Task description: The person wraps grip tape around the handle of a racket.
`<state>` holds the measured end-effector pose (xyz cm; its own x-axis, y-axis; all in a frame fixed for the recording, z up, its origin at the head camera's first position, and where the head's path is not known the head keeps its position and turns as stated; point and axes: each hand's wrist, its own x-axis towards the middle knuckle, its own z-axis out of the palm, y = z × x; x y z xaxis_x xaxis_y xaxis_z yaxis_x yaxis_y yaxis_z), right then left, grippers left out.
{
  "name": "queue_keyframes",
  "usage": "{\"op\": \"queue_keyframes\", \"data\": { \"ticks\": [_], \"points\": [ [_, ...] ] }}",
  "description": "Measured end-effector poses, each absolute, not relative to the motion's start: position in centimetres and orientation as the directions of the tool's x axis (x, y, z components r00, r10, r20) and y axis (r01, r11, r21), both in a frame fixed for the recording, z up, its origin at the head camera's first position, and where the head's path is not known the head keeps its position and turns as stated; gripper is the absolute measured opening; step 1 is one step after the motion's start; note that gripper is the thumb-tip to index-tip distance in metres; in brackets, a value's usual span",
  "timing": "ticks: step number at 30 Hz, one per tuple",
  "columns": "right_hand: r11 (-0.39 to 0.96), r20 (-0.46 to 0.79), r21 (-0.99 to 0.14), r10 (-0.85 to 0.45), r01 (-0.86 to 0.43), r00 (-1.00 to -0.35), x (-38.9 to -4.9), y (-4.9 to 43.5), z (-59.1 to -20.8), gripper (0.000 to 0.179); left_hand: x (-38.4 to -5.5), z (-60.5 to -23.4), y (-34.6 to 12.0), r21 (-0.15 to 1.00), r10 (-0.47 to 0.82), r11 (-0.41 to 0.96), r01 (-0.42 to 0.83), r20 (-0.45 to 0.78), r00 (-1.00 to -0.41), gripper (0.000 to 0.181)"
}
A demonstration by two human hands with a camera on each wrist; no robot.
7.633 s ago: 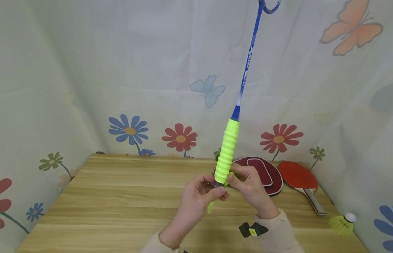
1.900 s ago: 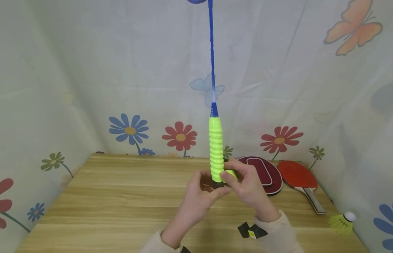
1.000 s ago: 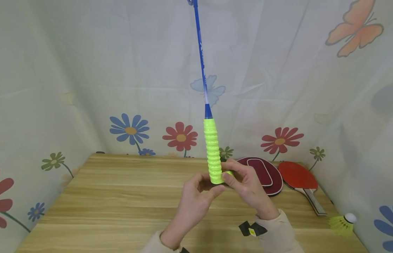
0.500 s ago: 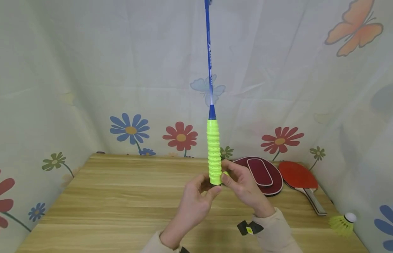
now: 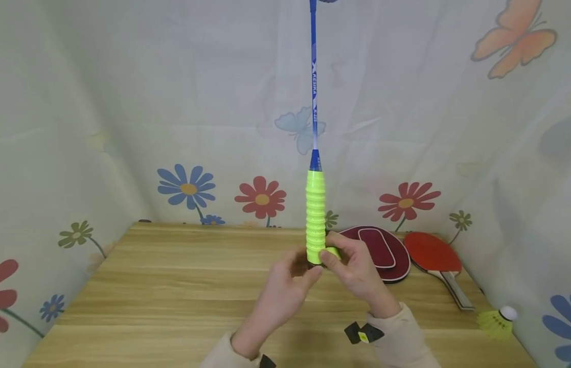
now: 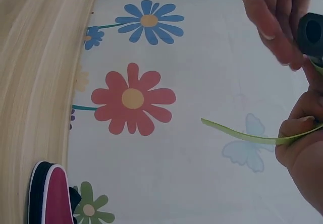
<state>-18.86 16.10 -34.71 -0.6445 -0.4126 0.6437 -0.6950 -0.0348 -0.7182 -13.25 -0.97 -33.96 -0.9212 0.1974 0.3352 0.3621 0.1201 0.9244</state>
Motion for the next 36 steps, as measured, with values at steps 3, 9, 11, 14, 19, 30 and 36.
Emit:
{"op": "queue_keyframes", "data": {
  "ticks": [3, 9, 11, 14, 19, 30, 36],
  "points": [
    [-0.018, 0.657, -0.715, -0.356, -0.699, -0.664, -18.6, 15.8, -34.6, 0.016, -13.5, -34.1, -0.7, 0.936, 0.133, 0.106, 0.336, 0.322, -0.937, 0.047],
    [-0.05, 0.673, -0.717, -0.311, -0.696, -0.671, -18.1, 15.2, -34.4, 0.018, -13.6, -34.1, -0.5, 0.937, 0.035, 0.1, 0.334, 0.332, -0.943, 0.044],
    [-0.051, 0.659, -0.73, -0.317, -0.682, -0.682, -17.9, 15.1, -34.3, 0.019, -13.4, -34.1, -0.5, 0.937, 0.027, 0.089, 0.338, 0.337, -0.941, 0.041],
    [-0.051, 0.647, -0.734, -0.356, -0.678, -0.674, -17.9, 15.3, -34.3, 0.021, -13.2, -34.1, -0.6, 0.937, 0.027, 0.069, 0.344, 0.343, -0.939, 0.036],
    [-0.074, 0.615, -0.75, -0.445, -0.658, -0.651, -18.1, 15.9, -34.2, 0.026, -13.1, -34.0, -0.8, 0.93, 0.044, 0.047, 0.365, 0.363, -0.931, 0.03],
    [-0.168, 0.624, -0.74, -0.532, -0.651, -0.572, -18.3, 16.0, -34.0, 0.034, -13.1, -33.9, -1.2, 0.932, 0.115, -0.056, 0.357, 0.362, -0.925, 0.027],
    [-0.2, 0.613, -0.759, -0.542, -0.62, -0.575, -18.2, 15.9, -34.0, 0.04, -13.1, -33.7, -1.5, 0.942, 0.154, -0.116, 0.314, 0.329, -0.932, 0.027]
  ]
}}
